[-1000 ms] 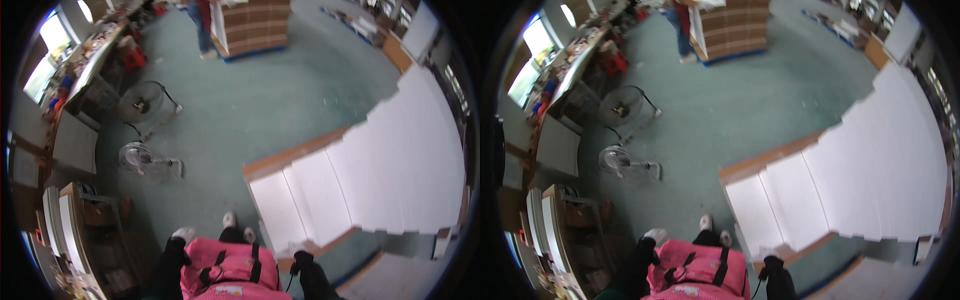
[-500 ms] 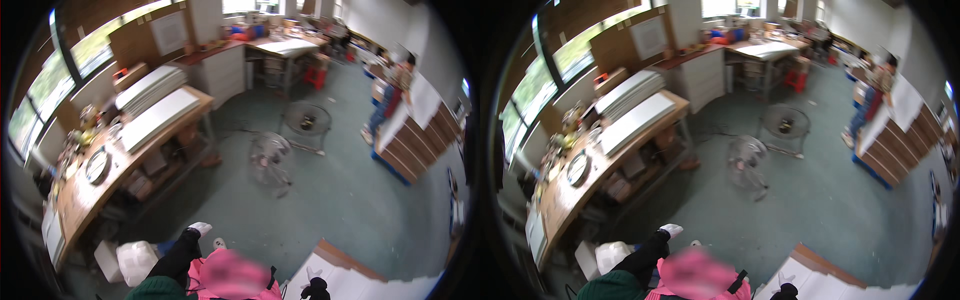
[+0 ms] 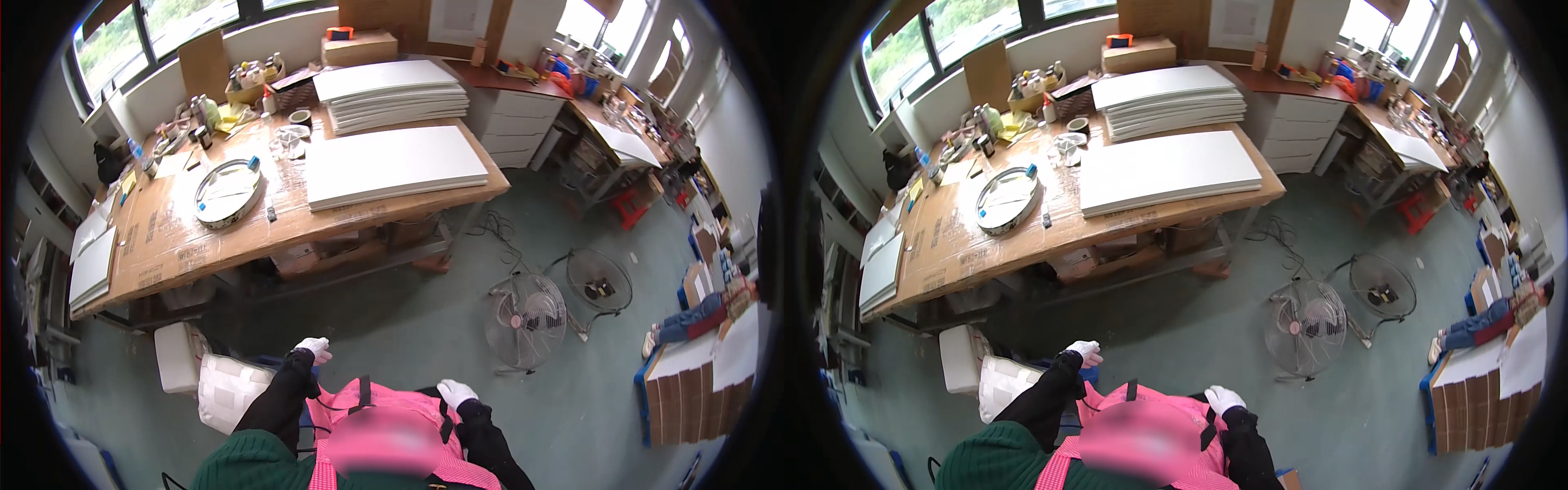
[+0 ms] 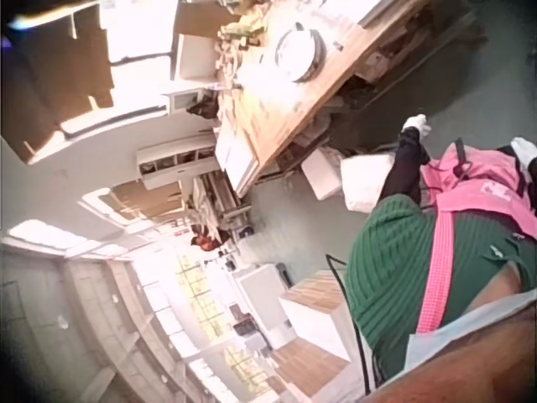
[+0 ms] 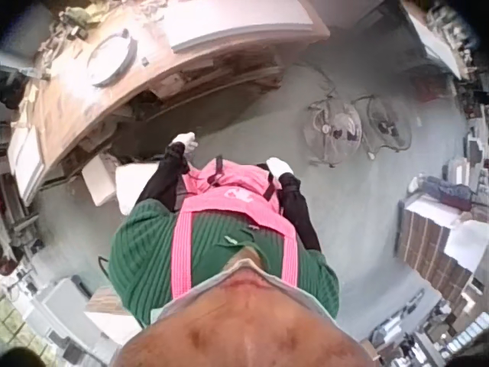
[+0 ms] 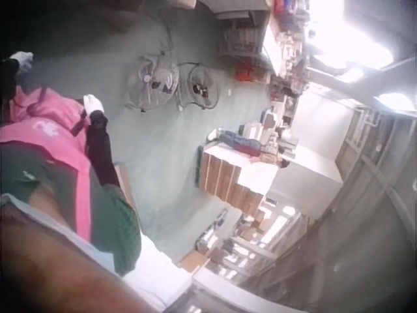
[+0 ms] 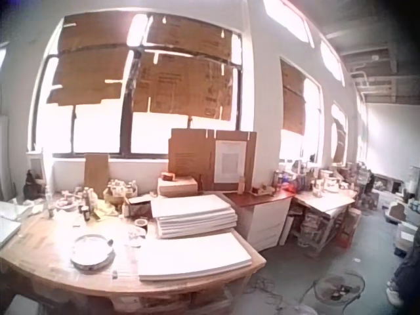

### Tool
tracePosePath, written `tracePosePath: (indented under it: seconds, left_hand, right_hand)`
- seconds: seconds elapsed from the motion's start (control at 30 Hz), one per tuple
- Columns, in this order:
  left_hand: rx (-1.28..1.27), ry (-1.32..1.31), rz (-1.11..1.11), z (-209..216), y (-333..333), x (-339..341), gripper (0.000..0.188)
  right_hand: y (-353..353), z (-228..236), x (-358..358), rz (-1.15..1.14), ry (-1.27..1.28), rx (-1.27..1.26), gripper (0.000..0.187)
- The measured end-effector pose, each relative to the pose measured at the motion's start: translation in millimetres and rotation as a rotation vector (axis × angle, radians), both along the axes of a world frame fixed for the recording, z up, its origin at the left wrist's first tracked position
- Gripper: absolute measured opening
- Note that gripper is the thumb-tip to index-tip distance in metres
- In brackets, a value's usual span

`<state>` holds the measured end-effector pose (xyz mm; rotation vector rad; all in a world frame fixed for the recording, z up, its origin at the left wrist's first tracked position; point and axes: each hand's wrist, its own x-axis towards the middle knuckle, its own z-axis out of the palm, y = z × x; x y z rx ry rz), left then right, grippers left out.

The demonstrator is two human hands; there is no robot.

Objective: Moving and stacking white furniture boards from a work table onto a pallet stack.

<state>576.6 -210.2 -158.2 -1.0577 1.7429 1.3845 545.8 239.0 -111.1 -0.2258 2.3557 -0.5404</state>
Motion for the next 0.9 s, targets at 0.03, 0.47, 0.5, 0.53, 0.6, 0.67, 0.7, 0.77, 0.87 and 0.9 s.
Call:
tracePosePath:
  seconds: [0.03, 0.47, 0.5, 0.53, 0.6, 0.67, 0.7, 0.77, 0.87, 0.9]
  left_hand:
    - [0.073, 0.011, 0.082, 3.2, -2.5, -9.8, 0.047]
    - [0.039, 0.624, 0.709, 122.4, -87.6, -209.1, 0.051]
    - [0.039, 0.699, 0.729, 150.3, -99.0, -215.6, 0.052]
    - [0.032, 0.787, 0.671, 175.1, -106.3, -241.4, 0.054]
    - [0.094, 0.909, 0.656, 217.4, -120.6, -280.3, 0.062]
    - [0.170, 0.964, 0.694, 250.6, -137.9, -320.8, 0.069]
    - [0.305, 1.041, 0.795, 264.3, -146.2, -341.7, 0.074]
    - [0.456, 1.105, 0.885, 285.7, -166.9, -378.3, 0.079]
    - [0.535, 1.151, 0.902, 300.5, -205.7, -423.7, 0.089]
    - [0.556, 1.141, 0.890, 300.2, -219.3, -436.8, 0.089]
  right_hand:
    - [-7.6, 1.4, -25.5, 0.033, 0.068, -0.041, 0.048]
    - [36.9, -23.5, -459.6, -0.811, -0.805, -1.729, 0.061]
    - [21.5, 10.7, -485.7, -1.253, -0.502, -1.331, 0.062]
    - [26.4, 27.9, -521.4, -1.253, -0.419, -1.341, 0.062]
    - [33.1, 57.0, -584.6, -1.242, -0.302, -1.334, 0.062]
    - [28.6, 87.2, -641.2, -1.175, -0.242, -1.343, 0.062]
    - [26.0, 100.2, -665.4, -1.126, -0.226, -1.354, 0.061]
    - [13.3, 132.5, -703.0, -1.083, -0.268, -1.403, 0.055]
    - [-1.3, 176.4, -749.5, -0.925, -0.461, -1.558, 0.055]
    - [-16.8, 206.0, -757.9, -0.985, -0.500, -1.516, 0.056]
